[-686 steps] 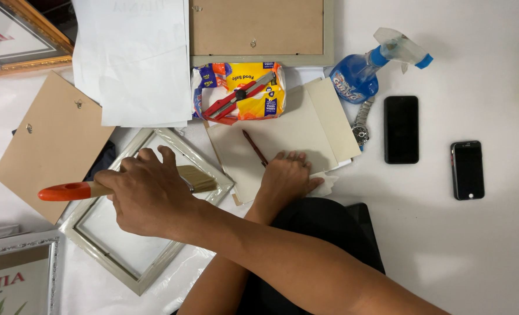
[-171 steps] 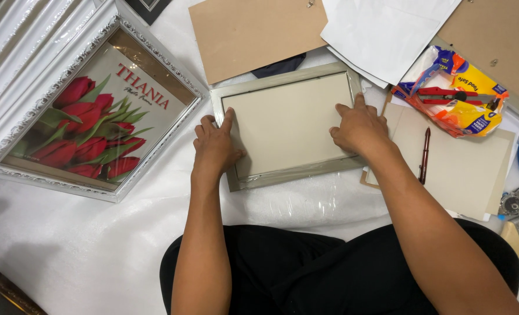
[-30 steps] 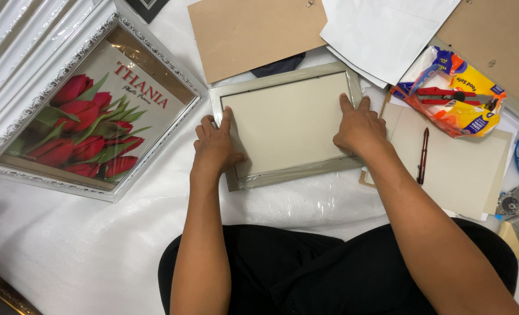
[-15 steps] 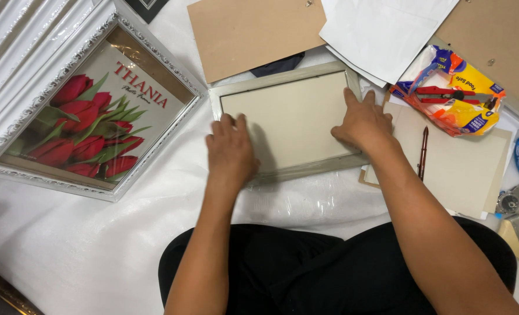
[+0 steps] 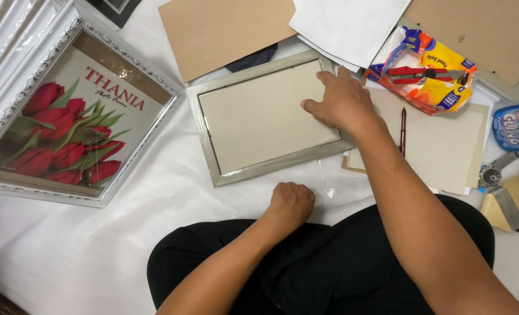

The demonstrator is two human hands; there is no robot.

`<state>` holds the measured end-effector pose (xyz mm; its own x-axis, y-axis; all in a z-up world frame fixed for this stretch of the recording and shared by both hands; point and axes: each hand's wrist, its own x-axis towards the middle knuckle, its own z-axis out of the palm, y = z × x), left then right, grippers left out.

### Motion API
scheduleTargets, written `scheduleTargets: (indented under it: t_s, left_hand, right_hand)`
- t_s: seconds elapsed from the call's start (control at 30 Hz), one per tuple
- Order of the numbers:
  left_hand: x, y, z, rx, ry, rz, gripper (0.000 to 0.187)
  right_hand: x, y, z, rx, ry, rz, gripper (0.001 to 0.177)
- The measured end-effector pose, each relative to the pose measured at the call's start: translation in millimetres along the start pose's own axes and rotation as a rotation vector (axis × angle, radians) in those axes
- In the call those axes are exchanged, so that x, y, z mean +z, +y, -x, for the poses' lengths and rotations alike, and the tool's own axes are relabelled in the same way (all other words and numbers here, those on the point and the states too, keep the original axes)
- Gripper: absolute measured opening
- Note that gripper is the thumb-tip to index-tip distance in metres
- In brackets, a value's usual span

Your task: Assembling and cleaning picture frames using a brush and cloth

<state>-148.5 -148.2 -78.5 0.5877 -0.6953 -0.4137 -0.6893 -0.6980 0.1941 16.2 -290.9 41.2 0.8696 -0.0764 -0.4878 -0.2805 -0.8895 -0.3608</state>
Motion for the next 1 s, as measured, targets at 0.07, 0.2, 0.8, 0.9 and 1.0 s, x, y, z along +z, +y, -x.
scheduleTargets:
  t_s: [0.07,0.2,0.8,0.9,1.0]
  left_hand:
    - [-18.9,-13.1,1.7,-0.034,-0.104,0.149,0.005]
    - [-71.6,-50.0,4.6,-0.139,-0.275,0.402,0.027]
    - [-112.1,-61.7,41.9,-0.375,0.139,0.499,0.036]
    - [-86.0,-69.5,28.5,-0.305,0.224,0.283,0.031]
    - [-89.4,-80.3,19.2,-0.368,0.190,0.215,0.051]
  right_hand:
    - [-4.3,0.6,2.3,-0.008,0.013,-0.009,0.072]
    - [-14.0,0.1,12.2,-0.042,0.017,-0.053,0.069]
    - [-34.6,-15.8,42.4,-0.290,0.005,-0.313,0.032]
    - [-29.1,-19.5,43.7,-0.263,-0.126,-0.172,0.033]
    - [-1.0,-4.4,21.1,-0.252,-0.162,-0.041,0.032]
